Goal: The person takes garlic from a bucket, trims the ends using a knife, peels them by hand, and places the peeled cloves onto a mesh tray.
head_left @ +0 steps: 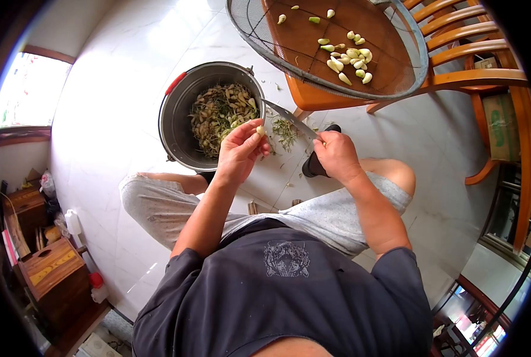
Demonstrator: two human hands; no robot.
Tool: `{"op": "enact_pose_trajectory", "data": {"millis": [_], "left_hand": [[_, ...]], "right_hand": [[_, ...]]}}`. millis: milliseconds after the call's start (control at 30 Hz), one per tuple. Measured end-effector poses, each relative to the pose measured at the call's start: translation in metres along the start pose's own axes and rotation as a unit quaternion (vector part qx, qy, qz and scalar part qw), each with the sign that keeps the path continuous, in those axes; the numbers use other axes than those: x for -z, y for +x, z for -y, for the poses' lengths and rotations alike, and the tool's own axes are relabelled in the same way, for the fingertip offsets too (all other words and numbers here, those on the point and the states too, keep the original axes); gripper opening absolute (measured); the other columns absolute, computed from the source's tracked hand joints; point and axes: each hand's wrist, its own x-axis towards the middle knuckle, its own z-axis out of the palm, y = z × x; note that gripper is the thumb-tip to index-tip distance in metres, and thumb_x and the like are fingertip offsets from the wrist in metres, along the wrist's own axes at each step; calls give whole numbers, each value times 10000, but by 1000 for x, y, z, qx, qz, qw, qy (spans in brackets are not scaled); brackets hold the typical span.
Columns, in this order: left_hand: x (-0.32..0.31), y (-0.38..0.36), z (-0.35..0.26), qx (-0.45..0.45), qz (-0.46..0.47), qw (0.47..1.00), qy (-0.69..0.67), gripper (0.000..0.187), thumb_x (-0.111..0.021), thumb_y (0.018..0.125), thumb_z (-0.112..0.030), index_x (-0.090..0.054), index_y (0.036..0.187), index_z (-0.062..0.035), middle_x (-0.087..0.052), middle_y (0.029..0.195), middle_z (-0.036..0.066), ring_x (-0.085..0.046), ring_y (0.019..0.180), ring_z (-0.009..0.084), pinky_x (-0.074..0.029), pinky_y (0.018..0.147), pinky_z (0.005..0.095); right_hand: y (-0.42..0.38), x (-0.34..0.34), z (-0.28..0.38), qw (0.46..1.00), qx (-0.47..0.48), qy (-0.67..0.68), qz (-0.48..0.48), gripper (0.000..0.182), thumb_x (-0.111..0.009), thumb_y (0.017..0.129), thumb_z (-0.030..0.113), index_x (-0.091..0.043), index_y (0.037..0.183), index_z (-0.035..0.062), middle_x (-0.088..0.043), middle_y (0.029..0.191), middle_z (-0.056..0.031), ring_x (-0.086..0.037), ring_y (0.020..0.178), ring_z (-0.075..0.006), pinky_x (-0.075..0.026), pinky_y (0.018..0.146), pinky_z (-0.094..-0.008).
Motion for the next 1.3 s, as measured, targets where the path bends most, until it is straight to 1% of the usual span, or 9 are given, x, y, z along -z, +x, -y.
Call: {"op": "enact_pose_trajectory", "data": {"millis": [100, 233, 333, 433, 533, 800, 933, 1233, 1300], "left_hand": [[2, 3, 2, 6, 21, 999, -23, 211, -566, 899, -76, -560, 1100, -13, -590, 878, 75, -600, 744, 184, -509, 654, 298], [3, 5, 3, 43, 30, 997, -62, 258, -554, 897, -60, -525, 1150, -17, -588, 897, 69, -604, 767, 195, -509, 680, 307], [4, 7, 6, 44, 30, 996, -74, 237, -562, 886, -50, -524, 1118, -19, -592, 905, 68, -608, 787, 193, -505, 709, 301], [6, 12, 12, -22, -27, 999, -34, 185, -564, 874, -4, -527, 1054, -25, -594, 908, 89, -609, 798, 185, -503, 724, 296], [4, 13, 9, -34, -54, 998, -20, 151, -585, 852, 19, -545, 992, -20, -607, 905, 96, -614, 816, 184, -497, 738, 283], [10, 16, 20, -41, -148, 988, -10, 132, -613, 829, 35, -557, 943, 0, -608, 886, 101, -629, 762, 192, -542, 709, 302], [2, 19, 24, -17, -193, 980, -32, 132, -626, 817, 32, -543, 913, -3, -606, 860, 94, -630, 739, 200, -551, 685, 312], [-7, 17, 31, 28, -187, 981, -45, 74, -587, 861, -28, -518, 885, -15, -612, 793, 79, -625, 683, 182, -545, 611, 293], [-4, 16, 32, 39, -180, 982, -49, 54, -554, 865, -10, -533, 909, -33, -619, 844, 79, -627, 724, 179, -547, 618, 290]], "right_hand": [[2, 2, 10, 998, -3, 63, 19, 212, -551, 792, 155, -676, 901, 22, -631, 797, -207, -613, 772, -363, -487, 716, -413], [5, -3, 14, 997, 17, 69, 12, 208, -555, 791, 154, -673, 900, 22, -622, 766, -210, -611, 759, -367, -487, 692, -417], [5, -2, 17, 997, 24, 69, 11, 203, -556, 793, 148, -673, 902, 25, -622, 766, -208, -611, 755, -365, -489, 680, -415], [4, -3, 18, 995, 33, 91, -13, 192, -567, 793, 138, -671, 907, 22, -620, 758, -203, -610, 732, -360, -487, 661, -404], [2, -1, 22, 990, 45, 125, -39, 186, -585, 792, 121, -668, 923, 18, -617, 755, -196, -607, 704, -350, -483, 642, -388], [-4, -8, 33, 980, 92, 166, -60, 178, -604, 793, 107, -677, 939, 37, -625, 777, -159, -608, 682, -317, -483, 619, -360], [-6, -18, 29, 986, 116, 116, -39, 183, -601, 790, 104, -674, 949, 51, -623, 774, -144, -608, 694, -315, -491, 622, -374], [-6, -24, 26, 976, 201, -22, -85, 176, -614, 765, 92, -633, 940, 83, -551, 695, -95, -585, 670, -281, -485, 592, -382], [-7, -22, 29, 974, 207, -41, -88, 163, -615, 762, 87, -626, 925, 83, -537, 682, -87, -581, 672, -275, -484, 584, -379]]}}
